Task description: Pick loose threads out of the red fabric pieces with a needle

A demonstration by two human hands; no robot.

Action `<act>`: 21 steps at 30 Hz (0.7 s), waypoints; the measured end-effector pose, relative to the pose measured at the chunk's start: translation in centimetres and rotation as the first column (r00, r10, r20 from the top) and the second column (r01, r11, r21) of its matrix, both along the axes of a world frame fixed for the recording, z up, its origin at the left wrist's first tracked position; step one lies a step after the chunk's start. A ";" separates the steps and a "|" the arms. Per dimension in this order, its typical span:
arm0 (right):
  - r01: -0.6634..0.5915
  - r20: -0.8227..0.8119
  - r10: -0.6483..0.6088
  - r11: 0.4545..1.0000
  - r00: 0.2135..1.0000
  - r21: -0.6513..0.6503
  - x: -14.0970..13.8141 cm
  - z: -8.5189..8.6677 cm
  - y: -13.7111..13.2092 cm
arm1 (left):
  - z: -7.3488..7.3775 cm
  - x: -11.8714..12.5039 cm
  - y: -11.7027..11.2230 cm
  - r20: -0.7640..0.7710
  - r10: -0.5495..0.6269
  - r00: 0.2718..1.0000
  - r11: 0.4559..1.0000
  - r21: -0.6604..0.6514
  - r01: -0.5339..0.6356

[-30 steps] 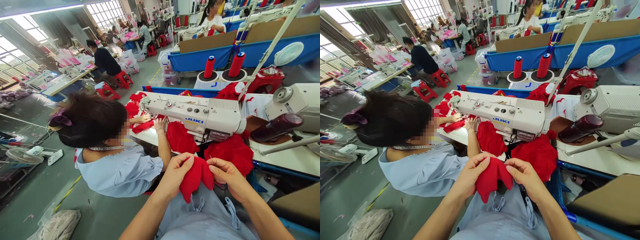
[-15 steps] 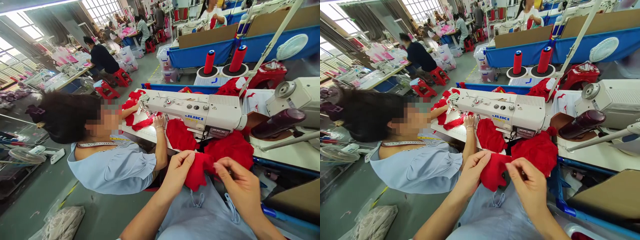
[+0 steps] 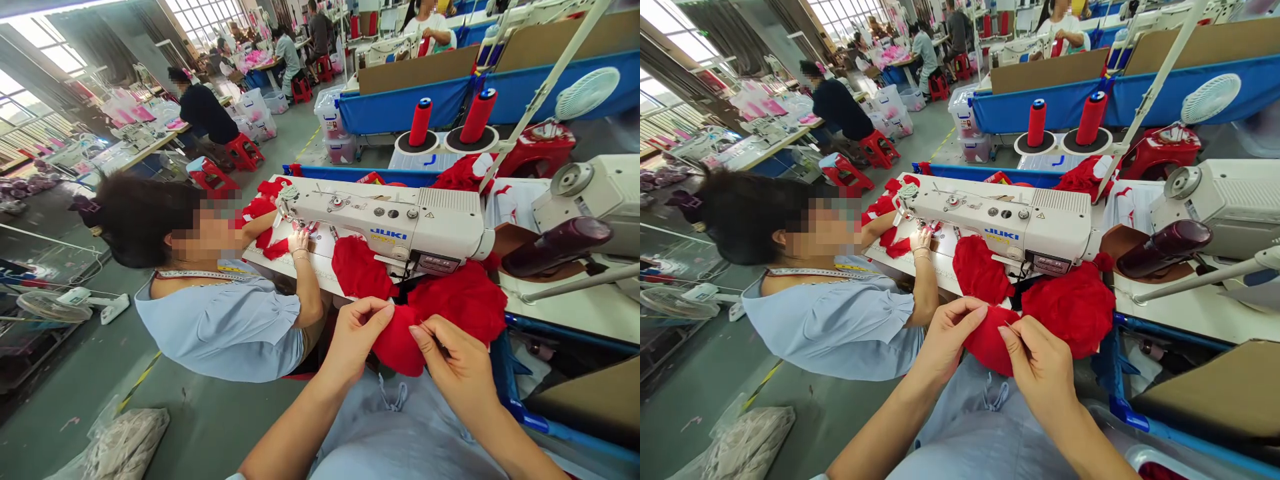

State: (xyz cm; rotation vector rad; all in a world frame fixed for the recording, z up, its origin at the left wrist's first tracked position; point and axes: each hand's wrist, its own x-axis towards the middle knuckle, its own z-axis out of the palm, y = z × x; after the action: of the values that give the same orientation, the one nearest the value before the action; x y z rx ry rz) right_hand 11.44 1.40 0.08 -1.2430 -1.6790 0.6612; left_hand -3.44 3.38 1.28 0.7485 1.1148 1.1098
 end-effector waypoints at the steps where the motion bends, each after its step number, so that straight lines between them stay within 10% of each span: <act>1: -0.014 0.011 0.014 1.000 1.000 0.021 0.0 -0.1 0.0 | -0.1 0.1 0.1 0.047 0.032 0.998 0.999 -0.042 -0.030; 6: -0.055 0.022 0.054 0.998 0.998 0.039 -0.2 -0.4 0.1 | -0.8 0.7 0.6 0.174 0.186 0.967 0.974 -0.160 -0.159; 16: -0.093 -0.113 0.077 0.985 0.991 -0.145 0.1 -1.7 0.1 | -1.7 0.1 0.5 0.163 0.055 0.985 0.990 -0.141 -0.032; 21: -0.026 -0.414 -0.180 0.894 0.892 -0.447 1.5 -3.7 1.3 | -1.1 -1.1 0.8 0.232 0.038 0.972 0.992 -0.129 -0.008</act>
State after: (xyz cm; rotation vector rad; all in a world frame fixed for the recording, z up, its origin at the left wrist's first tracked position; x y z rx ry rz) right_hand 12.93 2.66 -3.62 -1.3319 -1.1166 1.2284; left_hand -4.50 4.21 0.15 0.4920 0.9849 1.1044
